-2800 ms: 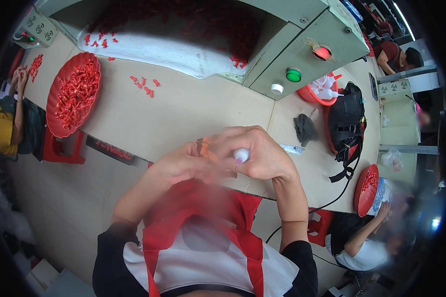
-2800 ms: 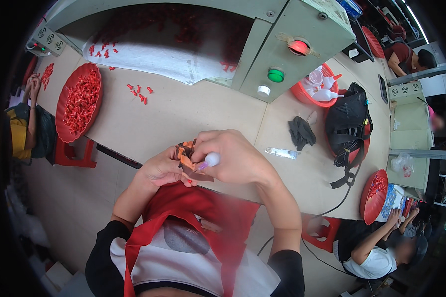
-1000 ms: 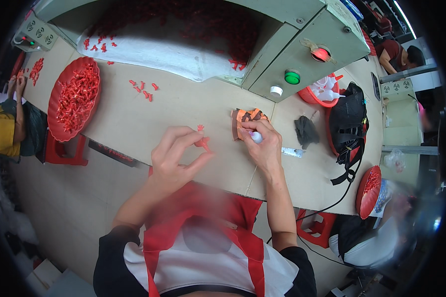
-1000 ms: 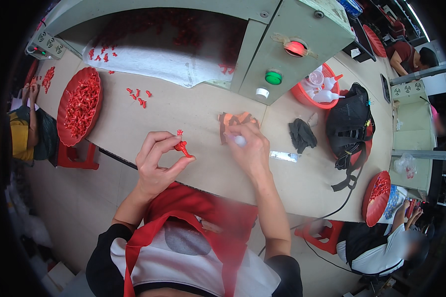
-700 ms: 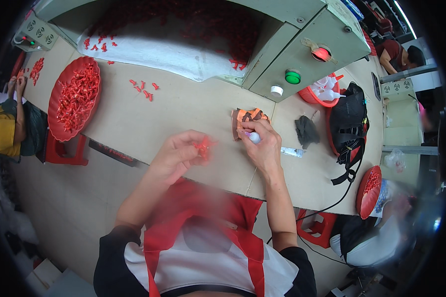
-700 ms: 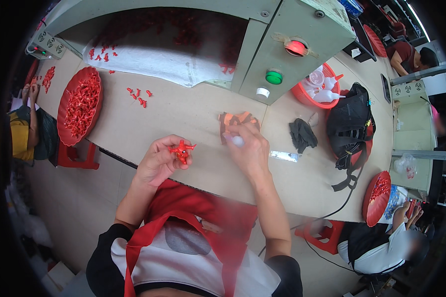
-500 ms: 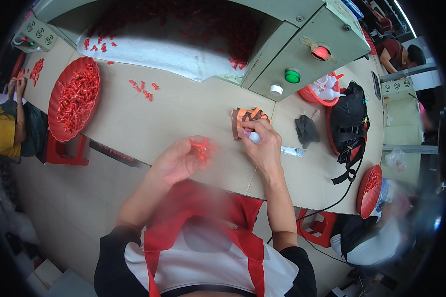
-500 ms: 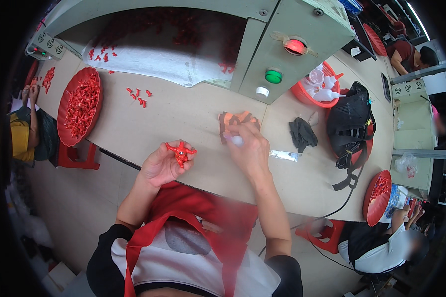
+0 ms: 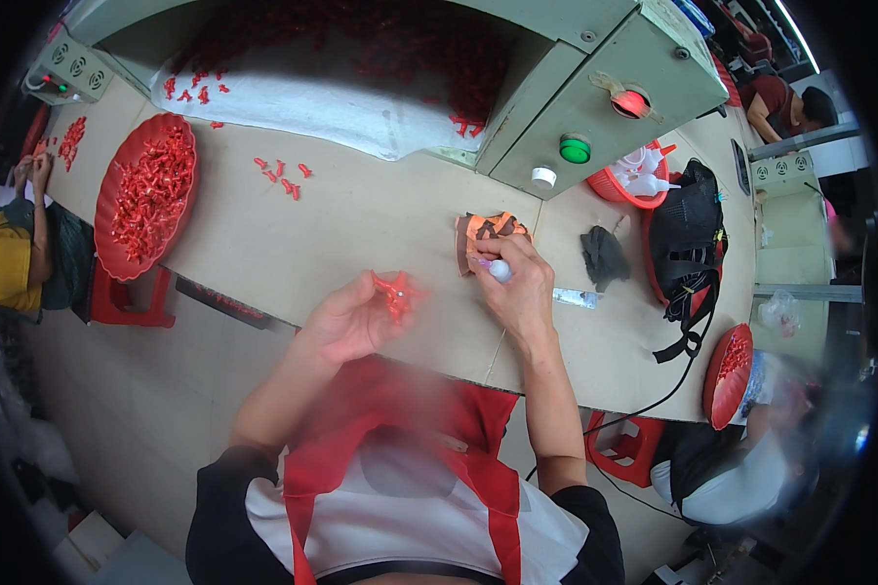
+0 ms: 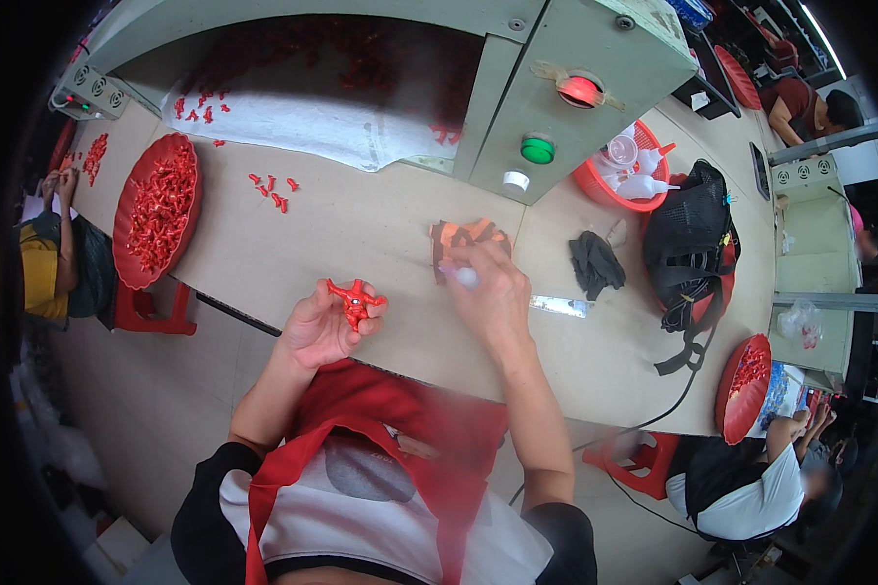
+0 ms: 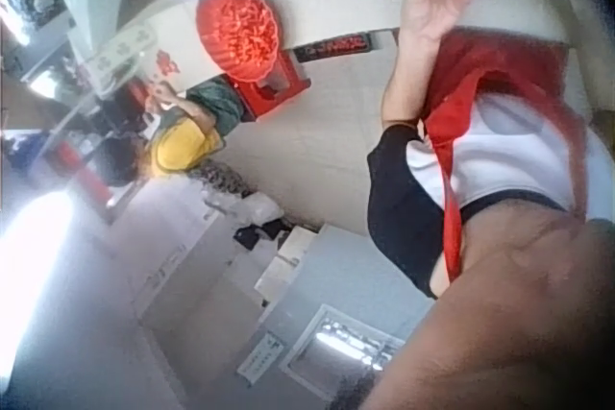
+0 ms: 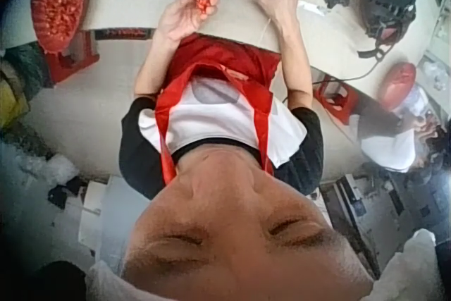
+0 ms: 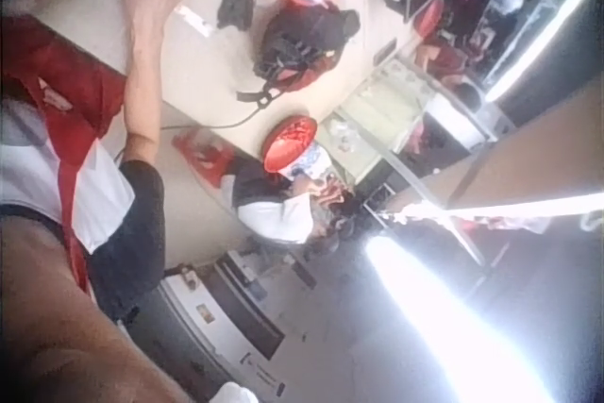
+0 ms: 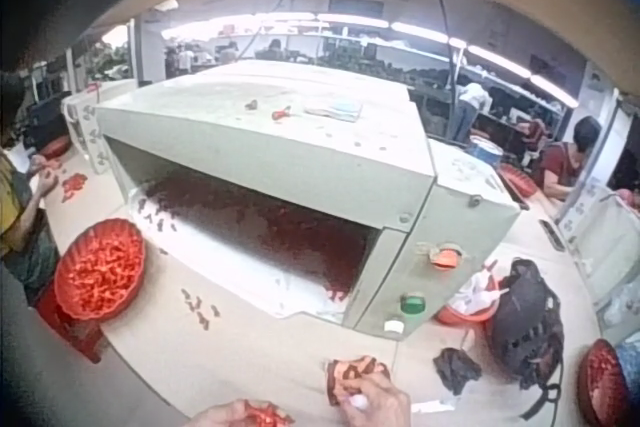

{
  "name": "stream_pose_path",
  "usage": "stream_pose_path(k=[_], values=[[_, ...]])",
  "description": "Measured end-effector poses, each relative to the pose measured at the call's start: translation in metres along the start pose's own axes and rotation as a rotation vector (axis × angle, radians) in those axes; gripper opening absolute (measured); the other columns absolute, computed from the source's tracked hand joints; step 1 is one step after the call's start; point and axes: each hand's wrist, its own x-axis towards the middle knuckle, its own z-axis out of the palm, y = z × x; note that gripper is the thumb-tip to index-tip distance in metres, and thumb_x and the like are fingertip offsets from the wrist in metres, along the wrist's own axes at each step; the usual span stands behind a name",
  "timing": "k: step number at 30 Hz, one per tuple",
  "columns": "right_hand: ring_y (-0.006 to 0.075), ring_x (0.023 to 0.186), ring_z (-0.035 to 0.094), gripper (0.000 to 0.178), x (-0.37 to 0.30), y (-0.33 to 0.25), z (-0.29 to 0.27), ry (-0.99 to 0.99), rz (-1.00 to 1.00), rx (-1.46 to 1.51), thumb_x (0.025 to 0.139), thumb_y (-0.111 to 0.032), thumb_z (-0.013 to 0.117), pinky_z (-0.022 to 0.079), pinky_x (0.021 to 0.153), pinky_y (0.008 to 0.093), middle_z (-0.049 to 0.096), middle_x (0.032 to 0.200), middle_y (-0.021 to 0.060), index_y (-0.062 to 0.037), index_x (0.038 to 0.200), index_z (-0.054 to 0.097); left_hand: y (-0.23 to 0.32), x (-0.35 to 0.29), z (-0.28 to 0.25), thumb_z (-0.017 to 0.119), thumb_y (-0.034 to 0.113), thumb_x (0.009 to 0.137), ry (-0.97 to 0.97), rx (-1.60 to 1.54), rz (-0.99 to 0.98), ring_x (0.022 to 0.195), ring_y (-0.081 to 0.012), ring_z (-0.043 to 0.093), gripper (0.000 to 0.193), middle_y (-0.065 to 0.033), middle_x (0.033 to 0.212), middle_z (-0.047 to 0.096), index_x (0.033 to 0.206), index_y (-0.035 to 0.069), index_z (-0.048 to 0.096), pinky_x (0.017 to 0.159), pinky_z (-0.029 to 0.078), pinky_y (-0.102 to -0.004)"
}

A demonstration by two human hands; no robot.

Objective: The person applies glue from a bottle to small red plastic components, then attaches them to a base object.

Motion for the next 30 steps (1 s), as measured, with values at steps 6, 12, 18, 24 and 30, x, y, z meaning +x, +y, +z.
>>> stream_pose_path(k=[6,12,18,24,30], values=[[0.0273,0.069,0.060,0.013,0.0001,0.0018,0.0016,0.010,-0.002,-0.006,0.069,-0.010,0.069,0.049,0.060,0.0362,0.061,0.081,0.0076,-0.0060,0.081,0.064,0.0003,-0.0002,-0.0008,0.054,0.031,0.087,0.010,-0.023,0.013,0.102,-0.0268,0.055,0.046,-0.0189,0.117,0.051,0.119,-0.001,0.046,0.085,0.051,-0.0344],[0.0210,0.068,0.062,0.015,0.0004,-0.0021,-0.0010,-0.002,-0.001,-0.017,0.070,-0.006,0.070,0.049,0.063,0.0295,0.061,0.078,0.0101,-0.0008,0.083,0.064,0.0004,0.0004,-0.0018,0.053,0.036,0.088,0.017,-0.054,0.017,0.097,-0.0283,0.058,0.048,-0.0196,0.116,0.051,0.118,-0.001,0.048,0.079,0.054,-0.0340],[0.0213,0.068,0.061,0.015,0.0011,-0.0024,-0.0010,0.004,-0.007,-0.020,0.070,-0.006,0.070,0.048,0.062,0.0299,0.061,0.077,0.0098,-0.0011,0.083,0.064,0.0009,-0.0008,-0.0003,0.050,0.038,0.089,0.081,-0.071,0.034,0.095,-0.0287,0.058,0.048,-0.0203,0.114,0.053,0.118,0.000,0.048,0.076,0.055,-0.0340],[0.0213,0.067,0.061,0.015,0.0004,-0.0025,-0.0007,-0.001,0.002,-0.014,0.070,-0.006,0.070,0.048,0.062,0.0300,0.061,0.077,0.0099,-0.0011,0.082,0.064,0.0015,-0.0010,0.0016,0.049,0.036,0.090,0.081,-0.078,0.029,0.094,-0.0279,0.059,0.044,-0.0203,0.113,0.053,0.116,0.000,0.048,0.077,0.054,-0.0337],[0.0256,0.068,0.061,0.014,-0.0021,-0.0021,-0.0023,-0.021,0.005,-0.055,0.069,-0.010,0.070,0.049,0.061,0.0342,0.062,0.079,0.0079,-0.0048,0.081,0.064,-0.0020,-0.0009,0.0028,0.049,0.035,0.090,0.096,-0.054,0.048,0.094,-0.0273,0.059,0.044,-0.0205,0.112,0.053,0.115,-0.001,0.048,0.080,0.053,-0.0335]])
